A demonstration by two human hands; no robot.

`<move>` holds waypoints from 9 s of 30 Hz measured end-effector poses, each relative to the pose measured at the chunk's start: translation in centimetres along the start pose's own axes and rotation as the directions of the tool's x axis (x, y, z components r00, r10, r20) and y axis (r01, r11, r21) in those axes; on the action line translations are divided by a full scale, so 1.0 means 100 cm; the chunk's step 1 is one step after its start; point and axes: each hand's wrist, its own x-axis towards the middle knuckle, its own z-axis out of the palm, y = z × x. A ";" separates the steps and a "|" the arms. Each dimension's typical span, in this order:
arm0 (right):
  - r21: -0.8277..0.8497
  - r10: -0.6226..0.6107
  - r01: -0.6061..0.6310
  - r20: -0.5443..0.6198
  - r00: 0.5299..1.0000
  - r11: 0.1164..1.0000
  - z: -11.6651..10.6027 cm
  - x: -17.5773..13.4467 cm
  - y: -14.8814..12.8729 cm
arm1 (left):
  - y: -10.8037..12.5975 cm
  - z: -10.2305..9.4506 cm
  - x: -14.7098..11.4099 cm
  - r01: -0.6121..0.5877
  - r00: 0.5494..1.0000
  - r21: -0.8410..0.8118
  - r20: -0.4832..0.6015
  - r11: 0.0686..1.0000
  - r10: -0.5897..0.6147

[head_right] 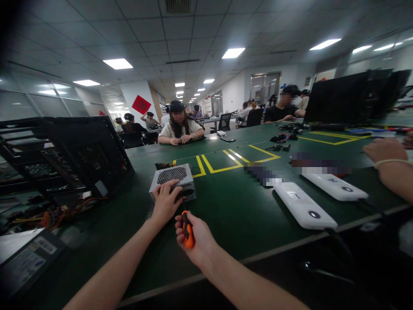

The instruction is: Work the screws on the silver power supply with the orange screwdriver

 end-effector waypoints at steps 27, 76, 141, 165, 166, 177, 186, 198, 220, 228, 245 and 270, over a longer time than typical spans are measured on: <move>0.020 -0.025 0.025 0.008 1.000 1.000 -0.001 0.002 0.001 | 0.000 0.001 0.000 -0.027 0.999 0.014 -0.026 1.000 0.028; 0.056 -0.005 0.002 0.052 0.999 0.998 0.001 0.002 0.003 | 0.001 0.000 0.000 -0.020 1.000 0.001 -0.019 1.000 0.020; -0.118 -0.136 0.128 -0.065 0.989 0.985 -0.001 0.001 -0.008 | 0.003 0.000 0.000 -0.001 1.000 -0.022 -0.021 1.000 0.001; -0.870 -0.691 0.492 0.329 0.644 0.044 -0.021 -0.005 -0.016 | 0.003 0.000 0.000 -0.004 1.000 -0.017 -0.028 1.000 0.003; -0.888 -0.706 0.429 0.409 0.579 -0.163 -0.020 -0.007 -0.014 | 0.003 0.000 0.000 -0.004 1.000 -0.016 -0.027 1.000 0.004; -0.601 -0.493 0.157 0.756 0.431 -0.784 -0.008 -0.012 0.014 | 0.001 0.001 0.000 -0.016 0.999 -0.029 -0.031 0.999 0.015; -0.556 -0.487 0.112 0.794 0.364 -0.824 -0.017 -0.014 0.002 | 0.001 0.000 0.000 -0.006 1.000 -0.045 -0.019 0.999 0.005; -0.553 -0.481 0.099 0.788 0.386 -0.827 -0.019 -0.018 0.008 | 0.007 -0.018 -0.005 0.044 0.999 0.036 0.003 0.998 -0.044; -0.663 -0.530 0.127 0.686 0.498 -0.738 -0.022 -0.027 0.002 | 0.006 0.000 -0.003 0.819 0.522 -0.562 0.812 -0.112 -0.259; -0.615 -0.533 0.074 0.732 0.423 -0.785 -0.022 -0.022 0.002 | 0.004 0.001 -0.003 0.779 0.529 -0.569 0.822 -0.264 -0.209; -0.683 -0.548 0.185 0.694 0.467 -0.706 -0.025 -0.023 -0.007 | 0.008 -0.008 -0.001 0.764 0.528 -0.567 0.824 -0.308 -0.207; -0.676 -0.584 0.030 0.658 0.476 -0.737 -0.032 -0.017 -0.006 | 0.012 -0.014 0.002 0.760 0.507 -0.551 0.834 -0.344 -0.216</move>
